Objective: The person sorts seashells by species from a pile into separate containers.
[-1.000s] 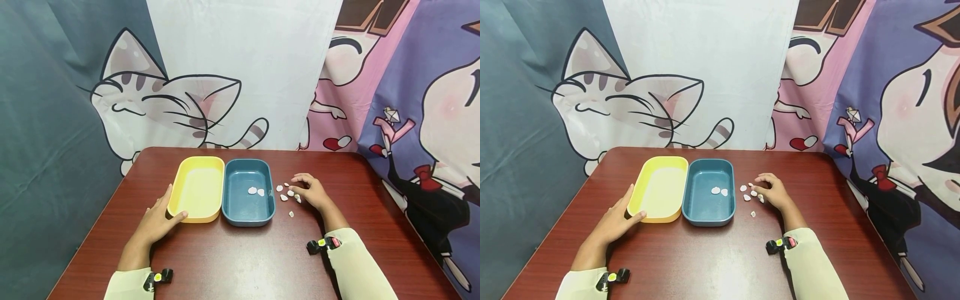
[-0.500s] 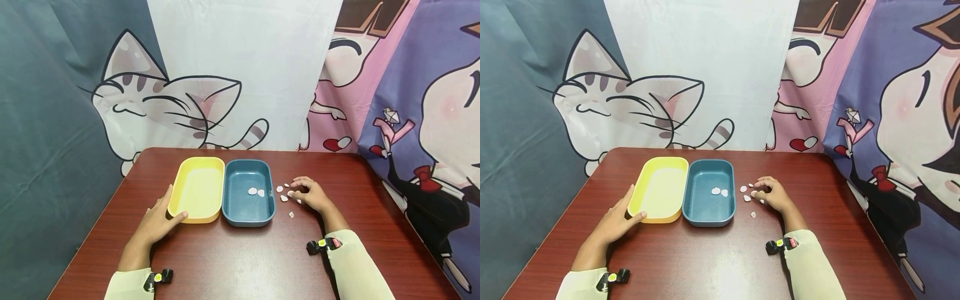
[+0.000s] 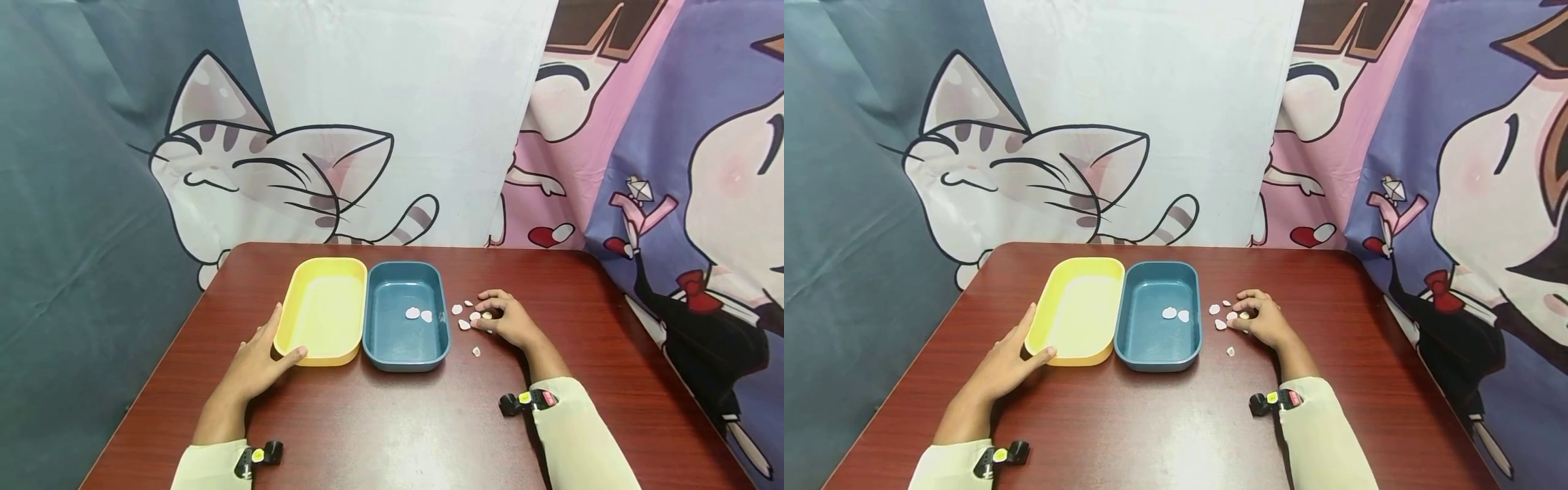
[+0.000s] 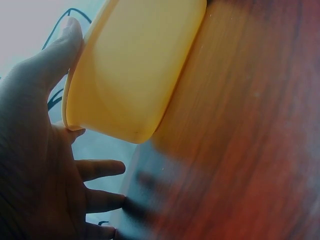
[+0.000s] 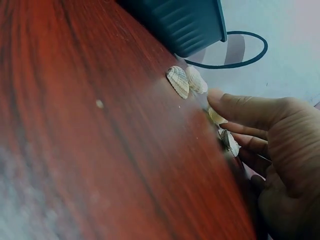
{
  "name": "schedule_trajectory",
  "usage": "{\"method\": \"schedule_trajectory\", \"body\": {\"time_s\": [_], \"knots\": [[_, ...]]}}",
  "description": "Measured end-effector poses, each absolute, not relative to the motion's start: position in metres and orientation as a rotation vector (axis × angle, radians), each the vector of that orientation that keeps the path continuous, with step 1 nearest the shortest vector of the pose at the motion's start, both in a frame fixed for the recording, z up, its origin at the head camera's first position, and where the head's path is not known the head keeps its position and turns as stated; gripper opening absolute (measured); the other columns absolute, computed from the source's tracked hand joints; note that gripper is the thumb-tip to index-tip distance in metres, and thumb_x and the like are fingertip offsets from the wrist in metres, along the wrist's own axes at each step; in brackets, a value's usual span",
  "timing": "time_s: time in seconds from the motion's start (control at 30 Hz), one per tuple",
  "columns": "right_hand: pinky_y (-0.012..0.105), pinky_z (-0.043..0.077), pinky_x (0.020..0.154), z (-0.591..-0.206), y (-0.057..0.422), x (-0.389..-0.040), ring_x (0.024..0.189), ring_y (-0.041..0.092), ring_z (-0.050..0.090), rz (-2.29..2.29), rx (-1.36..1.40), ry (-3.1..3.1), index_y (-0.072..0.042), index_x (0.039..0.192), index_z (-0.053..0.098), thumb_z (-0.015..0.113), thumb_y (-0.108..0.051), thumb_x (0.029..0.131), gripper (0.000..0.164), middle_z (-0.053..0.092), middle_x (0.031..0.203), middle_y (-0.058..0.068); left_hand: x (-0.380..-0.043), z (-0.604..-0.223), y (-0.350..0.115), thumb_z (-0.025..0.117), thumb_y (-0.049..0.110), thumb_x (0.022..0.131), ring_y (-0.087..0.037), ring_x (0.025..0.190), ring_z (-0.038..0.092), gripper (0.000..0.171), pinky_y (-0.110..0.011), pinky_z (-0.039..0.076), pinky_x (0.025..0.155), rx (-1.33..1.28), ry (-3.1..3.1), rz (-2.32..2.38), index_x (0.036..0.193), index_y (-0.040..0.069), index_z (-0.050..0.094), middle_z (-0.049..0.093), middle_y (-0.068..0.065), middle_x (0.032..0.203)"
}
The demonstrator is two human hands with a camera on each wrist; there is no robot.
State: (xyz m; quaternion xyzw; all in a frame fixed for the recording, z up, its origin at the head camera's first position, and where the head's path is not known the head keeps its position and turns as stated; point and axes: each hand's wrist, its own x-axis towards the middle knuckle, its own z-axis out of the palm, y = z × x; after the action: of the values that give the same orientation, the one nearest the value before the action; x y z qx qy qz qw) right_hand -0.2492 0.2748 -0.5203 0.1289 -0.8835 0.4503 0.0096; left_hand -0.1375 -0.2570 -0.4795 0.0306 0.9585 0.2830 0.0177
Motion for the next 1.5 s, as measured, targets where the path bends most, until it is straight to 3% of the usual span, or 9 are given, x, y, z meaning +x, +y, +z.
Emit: {"method": "schedule_trajectory", "body": {"time_s": [0.2,0.57,0.9,1.17,1.5], "knots": [[0.038,0.040,0.109,-0.5212,0.2736,-0.2460,0.136,0.036,0.052,1.389,0.372,-2.769,-0.004,0.102,0.083,0.095,-0.010,0.083,0.023,0.066,0.139,0.018,-0.1368,-0.4816,-0.2571,0.067,0.067,0.098,-0.059,0.161,0.030,0.113,-0.090,0.017,0.120,0.104,2.973,0.880,0.178,0.019,0.002,0.028,-0.027,0.178],[0.043,0.039,0.111,-0.5211,0.2725,-0.2432,0.137,0.037,0.052,1.382,0.366,-2.775,-0.006,0.097,0.081,0.093,-0.011,0.085,0.018,0.066,0.140,0.018,-0.1376,-0.4826,-0.2578,0.067,0.068,0.098,-0.060,0.161,0.031,0.113,-0.090,0.017,0.121,0.108,2.974,0.867,0.178,0.021,0.001,0.028,-0.027,0.178],[0.030,0.042,0.099,-0.5223,0.2728,-0.2442,0.131,0.031,0.053,1.402,0.354,-2.766,-0.007,0.098,0.080,0.091,-0.011,0.087,0.016,0.066,0.141,0.018,-0.1384,-0.4818,-0.2580,0.067,0.068,0.098,-0.060,0.161,0.030,0.114,-0.090,0.017,0.121,0.104,2.959,0.868,0.178,0.020,0.001,0.027,-0.028,0.178],[0.036,0.042,0.102,-0.5198,0.2721,-0.2469,0.132,0.031,0.052,1.432,0.356,-2.758,-0.006,0.100,0.080,0.090,-0.010,0.088,0.016,0.065,0.141,0.018,-0.1407,-0.4798,-0.2585,0.067,0.069,0.098,-0.061,0.161,0.028,0.114,-0.090,0.015,0.121,0.095,2.953,0.875,0.178,0.018,0.002,0.025,-0.028,0.179],[0.026,0.040,0.101,-0.5197,0.2727,-0.2478,0.134,0.029,0.051,1.441,0.365,-2.748,-0.004,0.101,0.080,0.089,-0.009,0.089,0.016,0.066,0.141,0.019,-0.1397,-0.4803,-0.2583,0.067,0.068,0.099,-0.061,0.161,0.027,0.114,-0.090,0.015,0.121,0.101,2.949,0.888,0.178,0.019,0.001,0.024,-0.027,0.180]]}}
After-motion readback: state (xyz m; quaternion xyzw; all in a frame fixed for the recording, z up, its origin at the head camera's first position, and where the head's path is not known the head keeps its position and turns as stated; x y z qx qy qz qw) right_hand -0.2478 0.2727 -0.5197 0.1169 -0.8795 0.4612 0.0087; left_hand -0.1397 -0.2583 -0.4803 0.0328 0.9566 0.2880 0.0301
